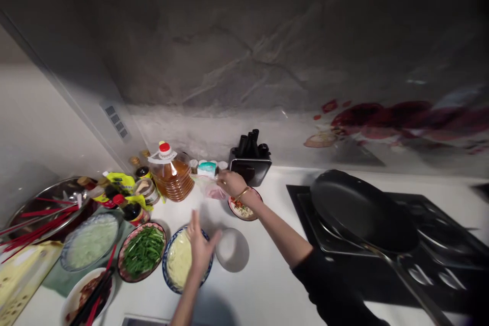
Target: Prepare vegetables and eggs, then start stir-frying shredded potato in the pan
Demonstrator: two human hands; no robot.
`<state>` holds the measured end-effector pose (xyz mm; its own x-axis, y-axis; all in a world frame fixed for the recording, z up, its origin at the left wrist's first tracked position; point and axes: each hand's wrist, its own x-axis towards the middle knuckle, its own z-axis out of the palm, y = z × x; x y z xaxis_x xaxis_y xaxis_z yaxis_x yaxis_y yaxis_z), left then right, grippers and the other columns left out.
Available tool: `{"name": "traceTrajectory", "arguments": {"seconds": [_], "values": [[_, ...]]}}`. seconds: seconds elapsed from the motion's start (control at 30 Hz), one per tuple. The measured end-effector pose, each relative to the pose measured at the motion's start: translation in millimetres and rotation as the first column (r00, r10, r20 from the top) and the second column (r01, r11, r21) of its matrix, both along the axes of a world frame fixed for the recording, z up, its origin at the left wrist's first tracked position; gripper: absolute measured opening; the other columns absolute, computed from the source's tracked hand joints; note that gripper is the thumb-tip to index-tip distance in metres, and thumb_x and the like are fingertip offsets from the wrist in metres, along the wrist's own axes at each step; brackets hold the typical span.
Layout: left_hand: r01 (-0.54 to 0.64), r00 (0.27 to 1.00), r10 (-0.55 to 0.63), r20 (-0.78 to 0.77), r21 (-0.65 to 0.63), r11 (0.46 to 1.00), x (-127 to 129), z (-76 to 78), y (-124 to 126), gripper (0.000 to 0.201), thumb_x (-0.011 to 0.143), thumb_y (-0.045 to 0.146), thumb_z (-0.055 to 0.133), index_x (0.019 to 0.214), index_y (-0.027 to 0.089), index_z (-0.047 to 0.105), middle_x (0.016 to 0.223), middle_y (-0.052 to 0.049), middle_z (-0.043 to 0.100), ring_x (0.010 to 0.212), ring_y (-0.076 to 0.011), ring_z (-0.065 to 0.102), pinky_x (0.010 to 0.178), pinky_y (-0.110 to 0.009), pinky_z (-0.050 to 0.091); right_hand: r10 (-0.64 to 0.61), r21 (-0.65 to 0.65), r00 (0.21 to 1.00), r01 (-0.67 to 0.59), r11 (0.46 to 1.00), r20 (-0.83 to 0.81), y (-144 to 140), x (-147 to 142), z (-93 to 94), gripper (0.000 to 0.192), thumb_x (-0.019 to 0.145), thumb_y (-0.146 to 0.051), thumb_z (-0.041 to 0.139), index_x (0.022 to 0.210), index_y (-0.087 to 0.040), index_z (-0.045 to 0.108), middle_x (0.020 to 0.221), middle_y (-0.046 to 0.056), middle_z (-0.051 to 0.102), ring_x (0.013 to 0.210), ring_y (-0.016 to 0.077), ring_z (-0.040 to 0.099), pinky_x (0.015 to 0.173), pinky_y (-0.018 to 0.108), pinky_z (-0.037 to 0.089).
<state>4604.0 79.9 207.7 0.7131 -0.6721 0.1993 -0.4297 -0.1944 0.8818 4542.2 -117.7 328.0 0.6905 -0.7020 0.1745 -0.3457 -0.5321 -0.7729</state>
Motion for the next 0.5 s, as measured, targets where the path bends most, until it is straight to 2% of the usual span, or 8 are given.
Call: {"name": "traceTrajectory", "arguments": {"seconds": [0.03, 0.1, 0.17, 0.23, 0.3, 0.37, 0.43, 0.5], "values": [[-0.055, 0.997, 0.051, -0.05, -0.098, 0.994, 12, 20.9, -10, 0.086, 0.058, 0.032, 0.079, 0.134, 0.021, 0.039, 0.149, -0.014, 0.024, 0.137, -0.0341, 0.015, 0.11, -0.046, 0.013, 0.036, -0.051, 0.999, -0.038, 0.998, -0.03, 4, -12, 11.7, 0.015, 0.082, -0.03, 0.06, 0.084, -0.016, 0.067, 0.094, 0.005, 0.064, 0.086, 0.018, 0.06, 0.079, 0.032, 0.046], [-0.004, 0.988, -0.034, -0.154, -0.243, 0.97, 29, 62.7, -28, 0.085, 0.042, 0.021, 0.086, 0.121, 0.022, 0.053, 0.143, -0.011, 0.036, 0.137, -0.0328, 0.017, 0.11, -0.04, 0.017, 0.115, -0.199, 0.989, -0.132, 0.971, -0.096, 15, -44, 37.6, 0.013, 0.079, -0.024, 0.062, 0.07, -0.017, 0.068, 0.083, 0.005, 0.065, 0.078, 0.0174, 0.06, 0.074, 0.029, 0.043], [0.187, 0.944, -0.244, -0.221, -0.251, 0.95, 27, 97.0, -42, 0.066, 0.034, 0.014, 0.087, 0.096, 0.02, 0.067, 0.122, -0.01, 0.058, 0.13, -0.0321, 0.032, 0.105, -0.038, 0.027, 0.14, -0.297, 0.985, -0.163, 0.941, -0.097, 30, -86, 62.4, 0.014, 0.079, -0.025, 0.061, 0.069, -0.019, 0.069, 0.078, 0.004, 0.064, 0.073, 0.0165, 0.058, 0.069, 0.028, 0.042], [0.398, 0.852, -0.434, -0.293, -0.177, 0.9, 5, 117.1, -48, 0.038, 0.041, 0.018, 0.085, 0.075, 0.018, 0.069, 0.093, -0.008, 0.069, 0.108, -0.029, 0.054, 0.091, -0.034, 0.042, 0.122, -0.317, 0.992, -0.126, 0.94, -0.032, 51, -134, 79.2, 0.014, 0.077, -0.029, 0.063, 0.069, -0.021, 0.07, 0.072, 0.004, 0.063, 0.073, 0.0175, 0.056, 0.071, 0.029, 0.042], [0.541, 0.772, -0.543, -0.332, -0.107, 0.834, -36, 121.1, -46, 0.02, 0.052, 0.027, 0.08, 0.063, 0.016, 0.068, 0.071, -0.006, 0.068, 0.078, -0.0221, 0.062, 0.071, -0.029, 0.047, 0.018, -0.287, 0.996, 0.008, 0.958, 0.088, 78, -189, 82.1, 0.013, 0.073, -0.035, 0.068, 0.073, -0.021, 0.07, 0.074, 0.004, 0.064, 0.078, 0.0198, 0.056, 0.077, 0.033, 0.043], [0.597, 0.729, -0.59, -0.347, -0.099, 0.796, -90, 112.8, -35, 0.023, 0.059, 0.035, 0.075, 0.058, 0.014, 0.065, 0.057, -0.003, 0.064, 0.058, -0.0156, 0.058, 0.058, -0.025, 0.045, -0.174, -0.166, 0.956, 0.216, 0.962, 0.235, 114, -248, 68.4, 0.03, 0.067, -0.038, 0.073, 0.092, -0.021, 0.068, 0.093, 0.007, 0.065, 0.091, 0.0225, 0.056, 0.084, 0.036, 0.043], [0.615, 0.689, -0.609, -0.392, -0.129, 0.778, -153, 98.8, -17, 0.028, 0.062, 0.04, 0.072, 0.058, 0.014, 0.064, 0.047, 0.001, 0.057, 0.047, -0.0116, 0.053, 0.048, -0.021, 0.041, -0.338, 0.046, 0.884, 0.342, 0.939, 0.324, 157, -309, 41.1, 0.059, 0.062, -0.039, 0.076, 0.115, -0.021, 0.059, 0.116, 0.009, 0.059, 0.106, 0.0245, 0.053, 0.09, 0.037, 0.043], [0.651, 0.626, -0.626, -0.465, -0.131, 0.748, -224, 84.7, 4, 0.031, 0.065, 0.045, 0.069, 0.059, 0.015, 0.062, 0.041, 0.004, 0.05, 0.039, -0.0093, 0.047, 0.04, -0.02, 0.036, -0.41, 0.265, 0.854, 0.335, 0.904, 0.321, 202, -370, 7.5, 0.065, 0.061, -0.04, 0.076, 0.12, -0.022, 0.056, 0.12, 0.008, 0.059, 0.11, 0.0251, 0.053, 0.093, 0.038, 0.042]]}}
